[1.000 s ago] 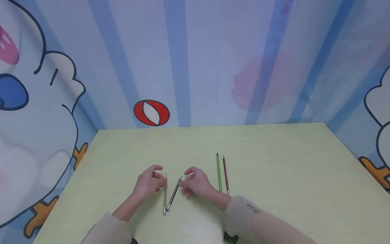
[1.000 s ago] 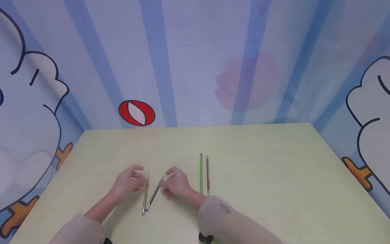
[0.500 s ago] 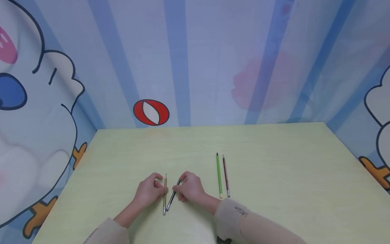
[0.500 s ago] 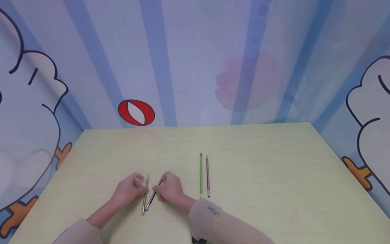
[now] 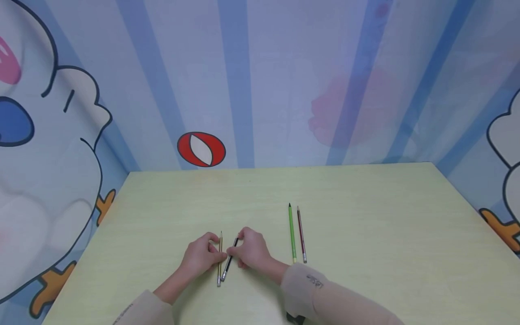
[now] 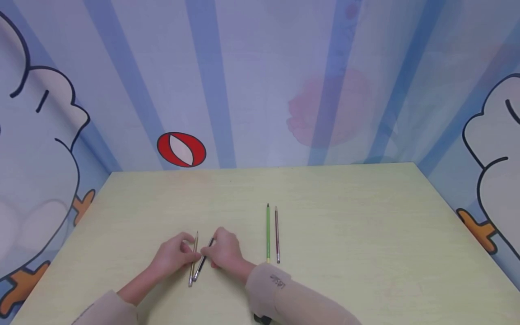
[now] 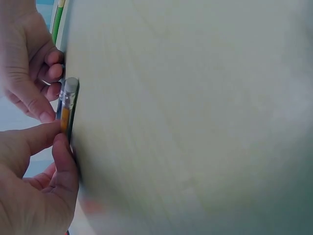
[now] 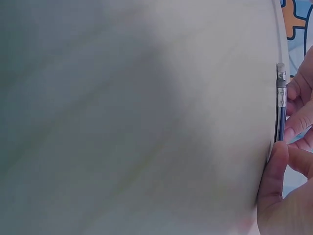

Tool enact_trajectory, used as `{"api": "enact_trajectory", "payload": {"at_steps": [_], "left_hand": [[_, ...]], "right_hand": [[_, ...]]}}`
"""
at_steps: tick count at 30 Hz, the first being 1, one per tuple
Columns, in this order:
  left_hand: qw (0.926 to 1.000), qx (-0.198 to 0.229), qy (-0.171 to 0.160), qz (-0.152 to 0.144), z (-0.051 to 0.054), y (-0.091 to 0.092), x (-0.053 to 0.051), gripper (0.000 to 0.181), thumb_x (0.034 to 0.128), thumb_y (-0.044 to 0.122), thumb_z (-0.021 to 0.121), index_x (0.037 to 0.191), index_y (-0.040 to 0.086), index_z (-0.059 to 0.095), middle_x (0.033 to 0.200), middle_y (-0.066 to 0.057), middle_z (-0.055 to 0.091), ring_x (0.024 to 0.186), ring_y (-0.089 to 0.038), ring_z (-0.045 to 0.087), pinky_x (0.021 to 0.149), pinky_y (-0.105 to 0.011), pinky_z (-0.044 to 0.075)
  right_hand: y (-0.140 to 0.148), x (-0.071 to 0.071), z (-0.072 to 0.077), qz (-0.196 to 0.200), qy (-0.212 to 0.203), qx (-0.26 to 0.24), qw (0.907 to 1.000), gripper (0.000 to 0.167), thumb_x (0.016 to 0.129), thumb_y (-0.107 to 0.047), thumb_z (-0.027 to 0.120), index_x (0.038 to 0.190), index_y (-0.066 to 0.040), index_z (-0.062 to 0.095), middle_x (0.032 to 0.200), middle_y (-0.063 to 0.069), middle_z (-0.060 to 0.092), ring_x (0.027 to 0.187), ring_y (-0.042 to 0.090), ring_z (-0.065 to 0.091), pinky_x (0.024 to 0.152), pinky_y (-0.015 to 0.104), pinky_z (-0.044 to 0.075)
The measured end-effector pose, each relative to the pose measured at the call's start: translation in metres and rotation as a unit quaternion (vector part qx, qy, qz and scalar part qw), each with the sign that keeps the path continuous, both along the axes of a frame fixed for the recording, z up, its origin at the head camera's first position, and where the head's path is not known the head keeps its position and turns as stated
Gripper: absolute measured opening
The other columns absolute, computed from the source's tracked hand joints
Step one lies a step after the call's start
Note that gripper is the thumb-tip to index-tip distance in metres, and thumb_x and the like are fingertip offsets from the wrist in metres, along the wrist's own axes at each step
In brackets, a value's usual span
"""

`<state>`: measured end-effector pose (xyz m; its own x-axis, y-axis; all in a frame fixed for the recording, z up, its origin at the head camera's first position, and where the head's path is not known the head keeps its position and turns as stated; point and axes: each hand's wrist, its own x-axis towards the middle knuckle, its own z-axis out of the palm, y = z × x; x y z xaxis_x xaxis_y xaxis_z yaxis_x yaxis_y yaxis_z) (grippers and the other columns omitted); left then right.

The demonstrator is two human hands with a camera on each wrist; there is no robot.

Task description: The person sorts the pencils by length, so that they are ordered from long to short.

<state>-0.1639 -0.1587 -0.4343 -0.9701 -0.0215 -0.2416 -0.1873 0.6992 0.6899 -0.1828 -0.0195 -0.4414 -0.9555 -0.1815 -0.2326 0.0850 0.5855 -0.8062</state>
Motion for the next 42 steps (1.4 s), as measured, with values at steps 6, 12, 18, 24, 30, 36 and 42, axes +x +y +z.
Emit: {"api": "enact_trajectory", "payload": {"at_steps": [6,12,18,24,30,36,42], "left_hand": [[1.0000,-0.005,-0.001,0.003,-0.001,0.001,0.000,0.039,0.0733,0.014,0.069,0.106,0.004,0.051,0.067,-0.001,0.057,0.050,-0.011,0.047,0.048,-0.023,0.037],[0.9999,-0.011,-0.008,0.008,-0.002,0.001,-0.002,0.039,0.0735,0.013,0.069,0.107,0.005,0.051,0.067,-0.001,0.057,0.052,-0.011,0.048,0.048,-0.022,0.038],[0.9993,-0.038,0.005,-0.003,-0.001,0.002,-0.001,0.037,0.0730,0.012,0.069,0.106,0.003,0.053,0.066,-0.001,0.057,0.054,-0.011,0.048,0.048,-0.022,0.037],[0.9976,-0.061,0.028,-0.014,0.001,0.003,0.000,0.034,0.0720,0.009,0.068,0.103,0.002,0.055,0.064,0.000,0.057,0.053,-0.010,0.048,0.048,-0.022,0.036],[0.9964,-0.072,0.042,-0.019,0.003,0.004,0.001,0.032,0.0703,0.008,0.067,0.100,0.001,0.057,0.062,0.001,0.057,0.053,-0.009,0.048,0.047,-0.022,0.036],[0.9957,-0.075,0.049,-0.023,0.003,0.004,0.000,0.031,0.0693,0.008,0.066,0.098,0.001,0.059,0.060,0.001,0.057,0.052,-0.009,0.048,0.047,-0.021,0.036],[0.9963,-0.071,0.044,-0.020,0.003,0.003,-0.001,0.030,0.0693,0.007,0.066,0.098,0.001,0.059,0.061,0.001,0.057,0.053,-0.009,0.048,0.048,-0.021,0.037]], "right_hand": [[-0.002,-0.001,0.001,0.011,0.004,0.024,0.9996,0.041,0.072,-0.018,0.071,0.104,-0.004,0.050,0.051,0.001,0.051,0.035,0.010,0.046,0.037,0.018,0.035],[-0.002,-0.002,0.001,0.025,0.002,0.028,0.9993,0.036,0.073,-0.012,0.069,0.103,-0.004,0.052,0.054,0.001,0.053,0.035,0.009,0.045,0.034,0.016,0.035],[0.000,-0.003,0.001,0.060,0.031,0.055,0.9962,0.034,0.072,-0.004,0.067,0.104,0.000,0.055,0.066,0.004,0.055,0.040,0.009,0.047,0.037,0.017,0.038],[0.002,-0.001,0.005,0.085,0.061,0.103,0.9892,0.034,0.069,-0.004,0.068,0.102,-0.001,0.058,0.083,0.007,0.061,0.052,0.009,0.049,0.043,0.018,0.039],[0.002,0.001,0.008,0.094,0.070,0.133,0.9841,0.034,0.069,-0.006,0.069,0.102,-0.002,0.060,0.086,0.006,0.061,0.062,0.011,0.048,0.048,0.018,0.037],[0.002,0.003,0.009,0.091,0.065,0.141,0.9838,0.034,0.069,-0.007,0.068,0.102,-0.002,0.060,0.076,0.003,0.057,0.055,0.010,0.047,0.045,0.018,0.035],[0.003,0.003,0.009,0.083,0.053,0.114,0.9886,0.033,0.070,-0.008,0.069,0.101,-0.001,0.059,0.075,0.004,0.056,0.052,0.011,0.047,0.043,0.019,0.036]]}}
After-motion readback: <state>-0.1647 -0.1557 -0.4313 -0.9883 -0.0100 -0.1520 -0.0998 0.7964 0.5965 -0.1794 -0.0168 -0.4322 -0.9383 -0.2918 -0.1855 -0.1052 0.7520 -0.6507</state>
